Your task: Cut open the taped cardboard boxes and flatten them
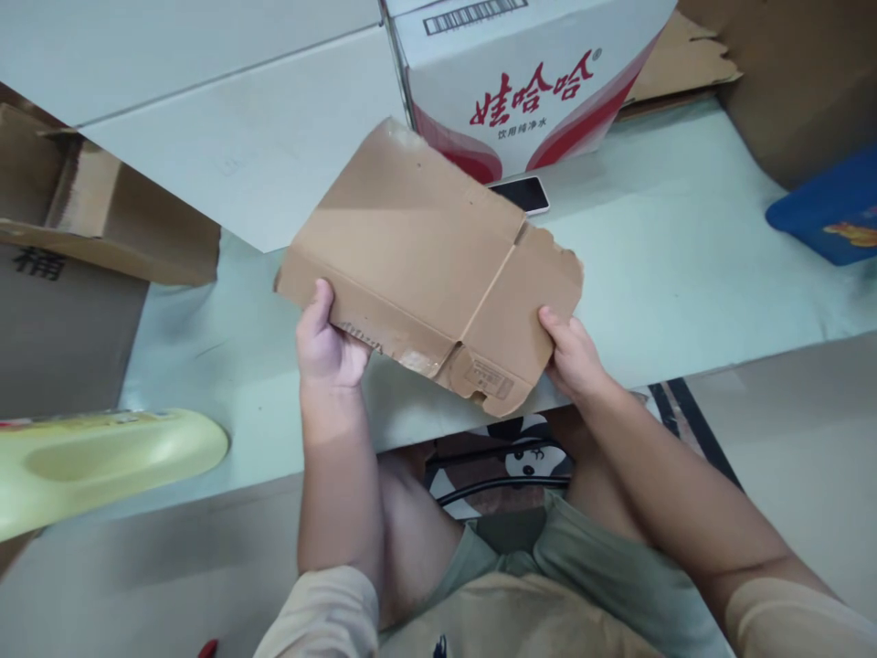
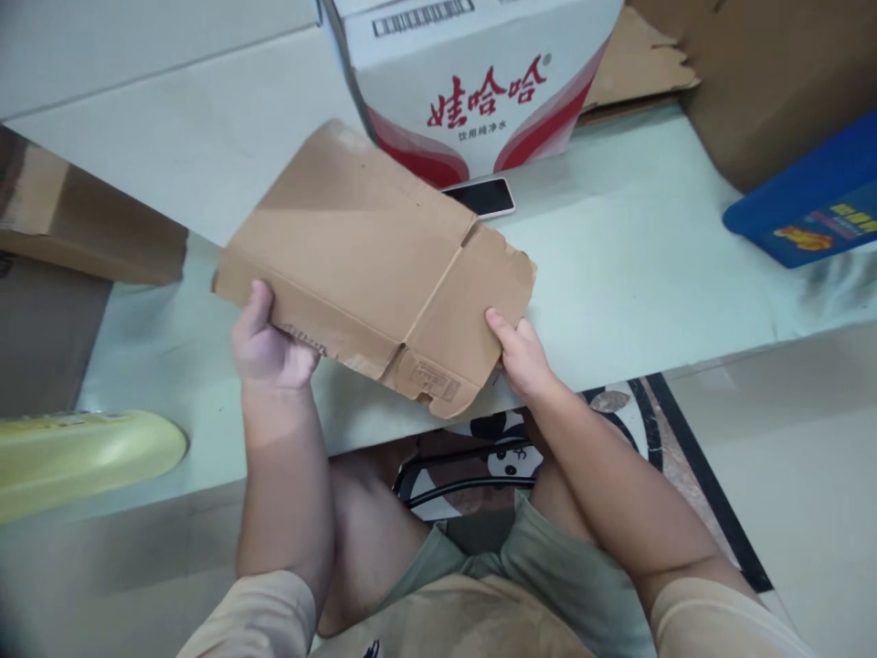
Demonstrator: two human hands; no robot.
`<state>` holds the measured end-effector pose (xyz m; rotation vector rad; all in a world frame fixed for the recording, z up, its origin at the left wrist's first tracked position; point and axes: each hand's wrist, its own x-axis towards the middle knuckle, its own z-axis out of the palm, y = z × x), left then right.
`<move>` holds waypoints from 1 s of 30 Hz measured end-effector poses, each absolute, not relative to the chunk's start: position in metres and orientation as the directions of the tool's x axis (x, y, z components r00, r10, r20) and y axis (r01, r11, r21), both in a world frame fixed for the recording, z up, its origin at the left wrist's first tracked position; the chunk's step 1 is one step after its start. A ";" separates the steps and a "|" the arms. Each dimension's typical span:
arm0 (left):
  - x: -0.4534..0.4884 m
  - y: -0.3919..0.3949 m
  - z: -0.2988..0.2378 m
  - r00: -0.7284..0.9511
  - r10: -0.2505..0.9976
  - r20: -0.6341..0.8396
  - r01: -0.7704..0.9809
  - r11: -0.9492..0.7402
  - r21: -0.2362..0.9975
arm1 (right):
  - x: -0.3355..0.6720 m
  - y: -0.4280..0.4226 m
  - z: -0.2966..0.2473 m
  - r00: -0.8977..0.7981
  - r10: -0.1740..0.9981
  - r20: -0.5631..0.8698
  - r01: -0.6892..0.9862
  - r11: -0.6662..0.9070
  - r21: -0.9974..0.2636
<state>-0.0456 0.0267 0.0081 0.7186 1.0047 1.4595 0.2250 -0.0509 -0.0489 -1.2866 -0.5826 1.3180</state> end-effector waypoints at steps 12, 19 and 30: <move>-0.060 0.029 -0.003 -0.171 0.970 -0.175 -0.563 0.049 0.825 | 0.211 -0.058 -0.052 0.185 0.948 -0.259 -0.285 -0.201 -0.937; -0.060 0.022 0.012 -0.208 0.964 -0.166 -0.506 0.039 0.862 | 0.235 -0.061 -0.019 0.347 0.926 -0.150 -0.235 -0.069 -0.969; -0.059 0.019 0.023 -0.070 0.989 -0.130 -0.497 0.079 0.864 | 0.405 0.050 0.052 0.857 0.298 0.420 0.410 0.098 -0.907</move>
